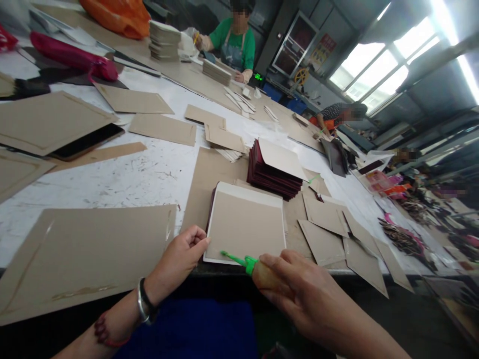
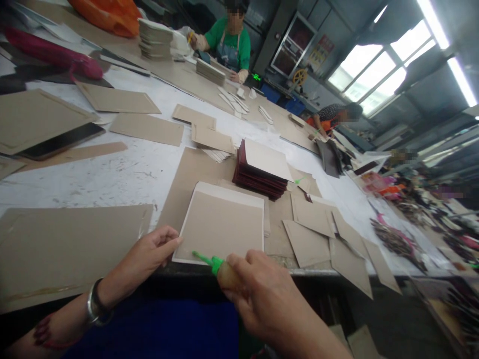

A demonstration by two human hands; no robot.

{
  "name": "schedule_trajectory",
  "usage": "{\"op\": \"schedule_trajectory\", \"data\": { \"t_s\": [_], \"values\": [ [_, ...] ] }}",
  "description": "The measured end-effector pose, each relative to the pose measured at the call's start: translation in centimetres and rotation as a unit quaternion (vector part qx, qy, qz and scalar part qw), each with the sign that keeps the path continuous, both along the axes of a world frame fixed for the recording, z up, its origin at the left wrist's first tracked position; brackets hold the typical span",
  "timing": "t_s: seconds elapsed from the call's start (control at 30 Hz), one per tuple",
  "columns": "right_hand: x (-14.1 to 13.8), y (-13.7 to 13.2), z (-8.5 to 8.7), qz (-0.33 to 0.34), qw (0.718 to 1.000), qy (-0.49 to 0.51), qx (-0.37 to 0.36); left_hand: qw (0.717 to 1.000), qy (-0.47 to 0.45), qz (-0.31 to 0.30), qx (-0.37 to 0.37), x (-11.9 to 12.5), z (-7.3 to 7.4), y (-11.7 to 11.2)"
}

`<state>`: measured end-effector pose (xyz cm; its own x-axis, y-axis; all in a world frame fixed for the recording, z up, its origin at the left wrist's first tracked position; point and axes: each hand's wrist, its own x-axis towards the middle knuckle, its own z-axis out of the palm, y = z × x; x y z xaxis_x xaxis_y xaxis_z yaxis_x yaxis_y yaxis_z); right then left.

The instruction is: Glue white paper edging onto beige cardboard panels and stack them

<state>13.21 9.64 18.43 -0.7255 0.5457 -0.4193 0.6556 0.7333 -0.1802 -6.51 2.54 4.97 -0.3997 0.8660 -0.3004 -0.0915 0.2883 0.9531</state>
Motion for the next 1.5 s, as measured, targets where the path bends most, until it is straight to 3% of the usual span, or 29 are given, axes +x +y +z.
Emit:
{"op": "schedule_trajectory", "data": {
  "t_s": [0.2,0.47,0.83,0.93,1.23,1.5],
  "values": [
    [-0.8,0.4,0.3,-0.030,0.999,0.015,-0.041,1.000,0.007,-0.001,-0.006,0.1,0.0,-0.1],
    [3.3,1.1,0.9,-0.107,0.993,0.013,-0.039,1.000,0.009,-0.001,-0.020,0.1,0.8,0.0],
    [7.4,1.3,0.7,-0.159,0.987,-0.001,0.022,0.999,0.034,-0.008,-0.037,0.3,0.6,0.0],
    [6.5,0.5,0.4,-0.147,0.989,0.014,0.013,0.999,0.037,-0.007,-0.036,0.3,0.8,0.0],
    [-0.3,-0.3,-0.5,-0.061,0.994,0.065,-0.059,0.999,0.033,-0.004,-0.029,0.3,0.7,0.1],
    [1.5,0.6,0.6,-0.107,0.992,0.044,-0.049,1.000,0.009,0.003,-0.022,0.4,0.7,-0.2]
  ]
}}
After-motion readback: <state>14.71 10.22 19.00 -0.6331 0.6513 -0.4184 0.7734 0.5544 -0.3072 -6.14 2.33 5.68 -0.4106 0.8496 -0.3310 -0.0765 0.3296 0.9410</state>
